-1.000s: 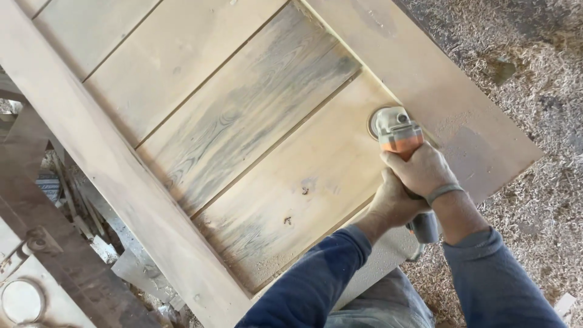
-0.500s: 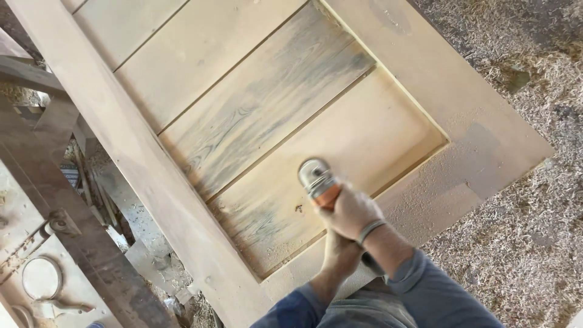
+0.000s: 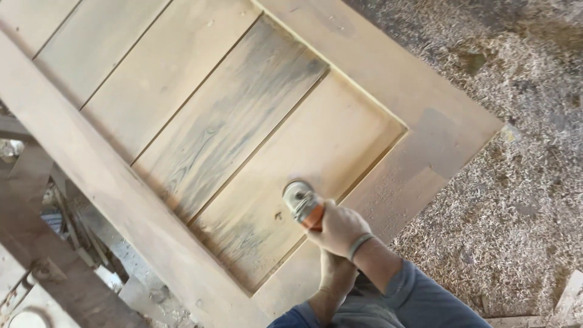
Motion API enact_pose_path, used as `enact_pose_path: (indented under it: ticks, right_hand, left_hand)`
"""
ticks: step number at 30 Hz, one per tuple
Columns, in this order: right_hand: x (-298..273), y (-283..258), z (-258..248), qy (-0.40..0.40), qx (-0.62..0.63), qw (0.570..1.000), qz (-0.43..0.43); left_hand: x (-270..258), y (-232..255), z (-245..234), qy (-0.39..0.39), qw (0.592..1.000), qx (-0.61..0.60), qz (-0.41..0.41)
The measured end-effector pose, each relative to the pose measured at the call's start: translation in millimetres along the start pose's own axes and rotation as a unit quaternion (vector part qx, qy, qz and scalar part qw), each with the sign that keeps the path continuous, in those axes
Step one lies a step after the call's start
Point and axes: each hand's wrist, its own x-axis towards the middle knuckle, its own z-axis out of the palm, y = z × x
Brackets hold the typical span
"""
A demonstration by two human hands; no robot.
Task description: Sanding the surface of a wooden door using an angle grinder with a sanding disc.
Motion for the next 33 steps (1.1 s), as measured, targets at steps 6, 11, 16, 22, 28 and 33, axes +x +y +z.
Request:
enact_pose_path:
  ticks: [6, 11, 16, 22, 28, 33]
  right_hand:
    - [12, 62, -54, 0.092, 0.057, 0.985, 0.138]
    - [19, 103, -88, 0.208, 0.153, 0.951, 0.169]
    - [23, 118, -105, 0.251, 0.144, 0.941, 0.177]
    - [24, 114, -101, 0.241, 0.136, 0.945, 0.173]
    - [12, 91, -91, 0.203, 0.131, 0.958, 0.152]
    - [15, 88, -70, 0.172, 0.078, 0.976, 0.111]
  left_hand:
    - [62, 90, -8, -0.099, 0.966, -0.24, -0.024]
    - [112, 116, 1, -0.193, 0.961, -0.197, 0.006]
    - [132, 123, 16, -0.214, 0.955, -0.202, 0.029]
    - [129, 123, 7, -0.204, 0.96, -0.19, 0.041]
    - [98, 103, 9, -0.179, 0.963, -0.199, 0.023]
    - [83, 89, 18, -0.109, 0.97, -0.211, 0.054]
